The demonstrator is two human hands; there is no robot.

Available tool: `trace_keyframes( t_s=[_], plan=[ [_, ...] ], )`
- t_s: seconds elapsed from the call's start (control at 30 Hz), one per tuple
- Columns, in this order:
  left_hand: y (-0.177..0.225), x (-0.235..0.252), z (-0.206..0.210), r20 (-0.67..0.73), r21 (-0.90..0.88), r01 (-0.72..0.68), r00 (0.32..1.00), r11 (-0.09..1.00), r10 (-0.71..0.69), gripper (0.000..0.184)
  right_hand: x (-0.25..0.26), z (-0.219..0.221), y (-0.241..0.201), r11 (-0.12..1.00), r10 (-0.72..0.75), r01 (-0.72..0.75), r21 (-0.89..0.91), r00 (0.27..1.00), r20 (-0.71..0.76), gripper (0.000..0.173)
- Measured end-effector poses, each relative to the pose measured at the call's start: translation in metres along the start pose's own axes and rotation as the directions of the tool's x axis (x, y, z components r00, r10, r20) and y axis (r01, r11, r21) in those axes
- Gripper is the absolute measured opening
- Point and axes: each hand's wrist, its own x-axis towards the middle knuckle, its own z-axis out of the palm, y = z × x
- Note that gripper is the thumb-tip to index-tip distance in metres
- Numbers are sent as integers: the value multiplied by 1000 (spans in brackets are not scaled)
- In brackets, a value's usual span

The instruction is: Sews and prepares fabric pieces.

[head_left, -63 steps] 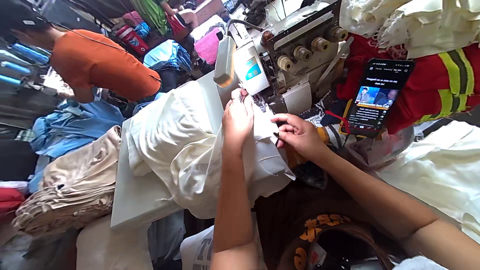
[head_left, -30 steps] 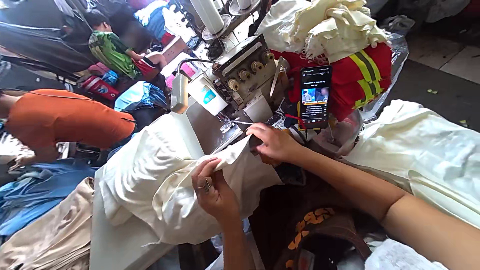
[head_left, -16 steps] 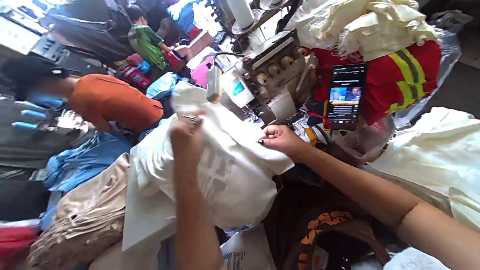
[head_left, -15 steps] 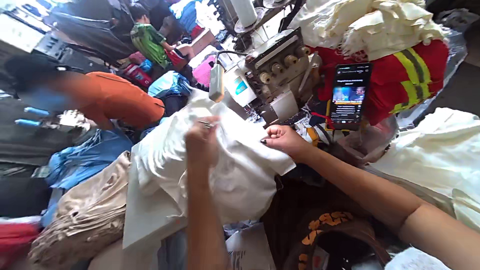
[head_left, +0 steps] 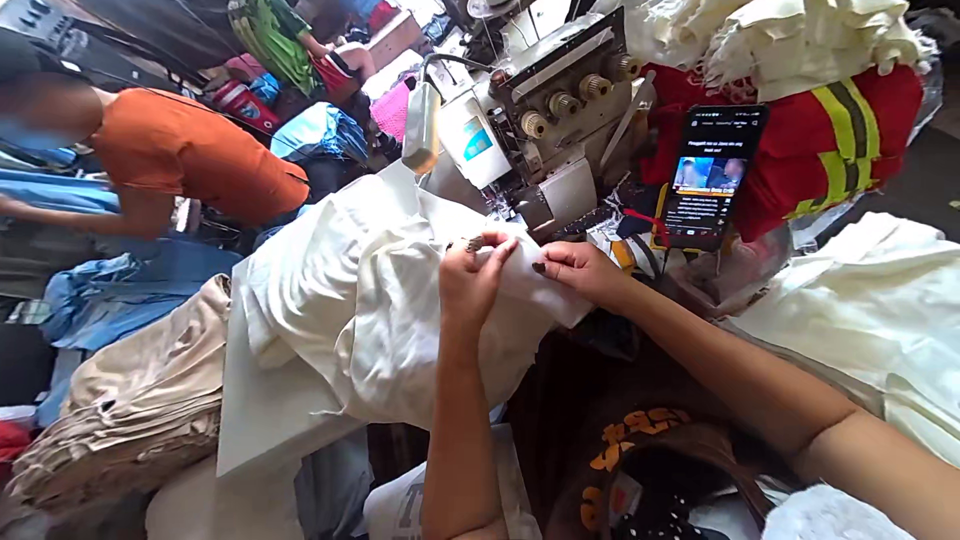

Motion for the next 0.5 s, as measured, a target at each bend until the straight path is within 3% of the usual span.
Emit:
trace_keyframes(
  t_s=[0.1,0.3,0.5],
  plan=[
    [-3,6,-7,-37,28,112,993,993,-111,9,-11,-13,-4,993,117,-116,-9,991,58,29],
    [-14,21,-15,-50,41,146,988,988,-144,11,-36,-29,0,920,330,-338,199,941,69,22],
    [-9,26,-15,-47,67,169,985,983,-166,10,-50,-34,-3,858,379,-384,341,921,85,11]
  ],
)
